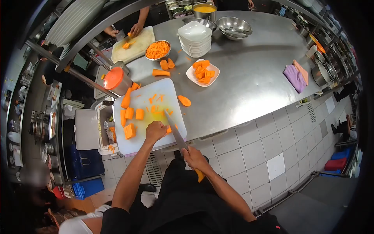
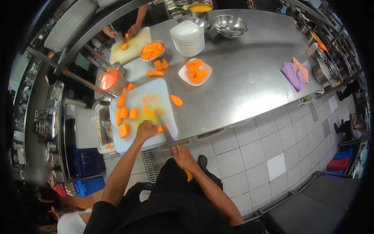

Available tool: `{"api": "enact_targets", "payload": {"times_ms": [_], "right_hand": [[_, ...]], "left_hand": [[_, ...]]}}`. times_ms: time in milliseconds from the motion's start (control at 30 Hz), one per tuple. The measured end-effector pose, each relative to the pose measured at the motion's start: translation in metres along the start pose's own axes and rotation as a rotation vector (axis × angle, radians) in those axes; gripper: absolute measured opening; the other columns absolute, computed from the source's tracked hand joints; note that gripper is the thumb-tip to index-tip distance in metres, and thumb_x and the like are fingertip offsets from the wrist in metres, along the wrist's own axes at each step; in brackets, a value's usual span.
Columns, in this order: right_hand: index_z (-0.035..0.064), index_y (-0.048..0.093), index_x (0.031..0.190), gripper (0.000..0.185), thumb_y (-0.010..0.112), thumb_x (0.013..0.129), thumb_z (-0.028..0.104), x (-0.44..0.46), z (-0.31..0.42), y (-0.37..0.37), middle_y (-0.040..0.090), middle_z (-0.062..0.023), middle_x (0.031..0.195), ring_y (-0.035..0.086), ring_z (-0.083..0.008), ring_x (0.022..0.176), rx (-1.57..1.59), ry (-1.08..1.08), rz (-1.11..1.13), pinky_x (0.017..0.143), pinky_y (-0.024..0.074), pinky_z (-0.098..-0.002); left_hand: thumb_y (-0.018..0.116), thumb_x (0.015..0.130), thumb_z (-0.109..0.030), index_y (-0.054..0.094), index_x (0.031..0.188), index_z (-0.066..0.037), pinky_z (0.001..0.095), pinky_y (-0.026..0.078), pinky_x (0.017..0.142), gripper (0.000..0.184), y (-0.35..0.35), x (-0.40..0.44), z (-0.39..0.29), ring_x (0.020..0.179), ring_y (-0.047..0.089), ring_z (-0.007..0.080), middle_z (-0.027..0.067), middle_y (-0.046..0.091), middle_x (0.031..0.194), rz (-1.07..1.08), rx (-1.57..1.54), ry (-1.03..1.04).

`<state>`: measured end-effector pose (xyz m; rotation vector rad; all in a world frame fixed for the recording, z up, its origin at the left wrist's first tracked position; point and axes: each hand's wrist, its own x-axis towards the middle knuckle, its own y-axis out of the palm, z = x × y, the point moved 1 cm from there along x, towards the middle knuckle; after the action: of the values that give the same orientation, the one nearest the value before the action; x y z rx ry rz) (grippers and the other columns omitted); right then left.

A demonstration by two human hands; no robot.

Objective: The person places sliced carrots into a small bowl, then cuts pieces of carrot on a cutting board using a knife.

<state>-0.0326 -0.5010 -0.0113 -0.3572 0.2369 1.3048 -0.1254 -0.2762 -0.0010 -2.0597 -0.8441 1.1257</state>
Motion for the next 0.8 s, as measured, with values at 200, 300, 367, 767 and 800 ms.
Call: {"api": "enact_targets", "payload": {"times_ms": [200,300,367,767,800], "right_hand": [[0.0019,0.052,0.091,0.038,0.043,0.105,0.037,-0.013,0.0,-0.008,0.052,-0.0053,0.061,0.054,-0.015,0.045,0.143,0.188,0.054,0.044,0.0451,-0.0329],[0.0029,0.051,0.094,0.038,0.044,0.105,0.039,-0.007,-0.01,-0.003,0.049,-0.0019,0.062,0.049,-0.0114,0.044,0.192,0.203,0.075,0.042,0.0424,-0.0297],[0.0037,0.051,0.096,0.039,0.044,0.105,0.041,-0.009,-0.011,-0.002,0.047,-0.0005,0.061,0.047,-0.0097,0.043,0.197,0.225,0.08,0.04,0.0403,-0.0276],[0.0042,0.051,0.092,0.045,0.042,0.105,0.046,-0.011,-0.002,-0.003,0.043,0.0012,0.057,0.047,-0.0093,0.042,0.096,0.224,0.041,0.042,0.0418,-0.0278],[0.0046,0.05,0.092,0.045,0.042,0.106,0.046,-0.01,-0.001,-0.004,0.043,0.0013,0.057,0.047,-0.0092,0.043,0.08,0.227,0.047,0.042,0.0422,-0.028]], "left_hand": [[0.069,0.09,-0.03,0.069,0.077,-0.004,0.0267,0.056,0.06,0.029,-0.004,-0.001,-0.005,0.06,0.07,0.0123,0.0069,0.073,0.069,0.037,-0.012,-0.028],[0.069,0.089,-0.032,0.068,0.075,-0.006,0.0284,0.054,0.061,0.03,-0.003,0.004,0.002,0.058,0.068,0.0123,0.0045,0.071,0.066,0.024,-0.004,-0.015],[0.069,0.088,-0.035,0.068,0.074,-0.009,0.0304,0.053,0.063,0.03,-0.002,0.002,0.002,0.056,0.066,0.0124,0.0019,0.07,0.064,0.018,-0.006,0.002],[0.069,0.09,-0.032,0.066,0.078,-0.007,0.0281,0.053,0.062,0.027,-0.004,0.001,0.0,0.057,0.066,0.0109,0.0017,0.071,0.067,0.049,-0.093,-0.061],[0.069,0.09,-0.032,0.066,0.078,-0.008,0.0284,0.052,0.062,0.028,-0.004,0.001,0.0,0.056,0.066,0.0113,0.0018,0.071,0.066,0.05,-0.099,-0.059]]}}
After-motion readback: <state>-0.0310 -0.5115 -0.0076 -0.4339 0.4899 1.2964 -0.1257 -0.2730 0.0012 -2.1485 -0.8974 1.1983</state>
